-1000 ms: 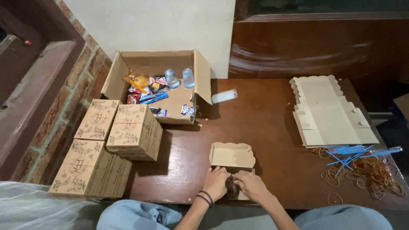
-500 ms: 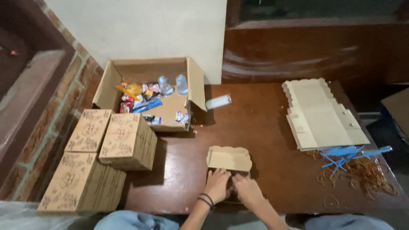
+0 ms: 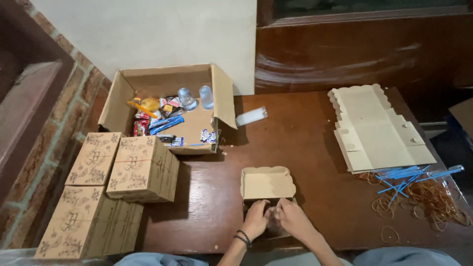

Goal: Folding cardboard templates into small gift boxes and filling them with various snacks and drinks.

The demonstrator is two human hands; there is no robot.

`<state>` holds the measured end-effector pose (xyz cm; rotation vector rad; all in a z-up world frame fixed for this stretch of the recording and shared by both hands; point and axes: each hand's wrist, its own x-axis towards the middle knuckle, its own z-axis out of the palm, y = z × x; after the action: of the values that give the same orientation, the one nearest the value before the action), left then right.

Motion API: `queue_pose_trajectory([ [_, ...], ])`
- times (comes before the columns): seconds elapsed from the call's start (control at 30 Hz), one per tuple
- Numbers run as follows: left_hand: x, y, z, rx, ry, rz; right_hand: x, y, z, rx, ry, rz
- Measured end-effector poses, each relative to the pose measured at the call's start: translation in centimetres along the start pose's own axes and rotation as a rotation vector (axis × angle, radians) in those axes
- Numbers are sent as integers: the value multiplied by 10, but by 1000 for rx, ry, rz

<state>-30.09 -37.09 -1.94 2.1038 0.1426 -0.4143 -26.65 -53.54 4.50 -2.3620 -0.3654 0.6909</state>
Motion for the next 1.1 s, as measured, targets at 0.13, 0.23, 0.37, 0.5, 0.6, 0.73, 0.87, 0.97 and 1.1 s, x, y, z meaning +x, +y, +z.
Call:
queue_pose_trajectory([
  [0.13,-9,2,-1,-38,114,104,-11,-7,-6,-1,-17,36],
  [0.23,-18,14,-12,-135,147,36,-9,1,-4,11,-30,-44],
  [0.37,-25,26,-29,-102,34,-39,-15,-8,-12,-39,-80,-56],
  [0.5,-23,30,-36,-149,-78,-137,-12,-4,-8,-93,-138,-50],
  [0.6,-17,11,-22,-190,35,31,-11,1,-2,-168,-128,-66],
  [0.73,-24,10,-14,13,67,183,2,24,22,-265,-86,-185],
  [0.87,-26,1,-6,132,173,163,8,21,35,-306,48,-281],
  [0.97,-32,-3,5,184,250,106,20,27,50,-315,124,-184],
  [1.1,-41,2,14,176,359,252,31,40,68,-70,226,-29],
])
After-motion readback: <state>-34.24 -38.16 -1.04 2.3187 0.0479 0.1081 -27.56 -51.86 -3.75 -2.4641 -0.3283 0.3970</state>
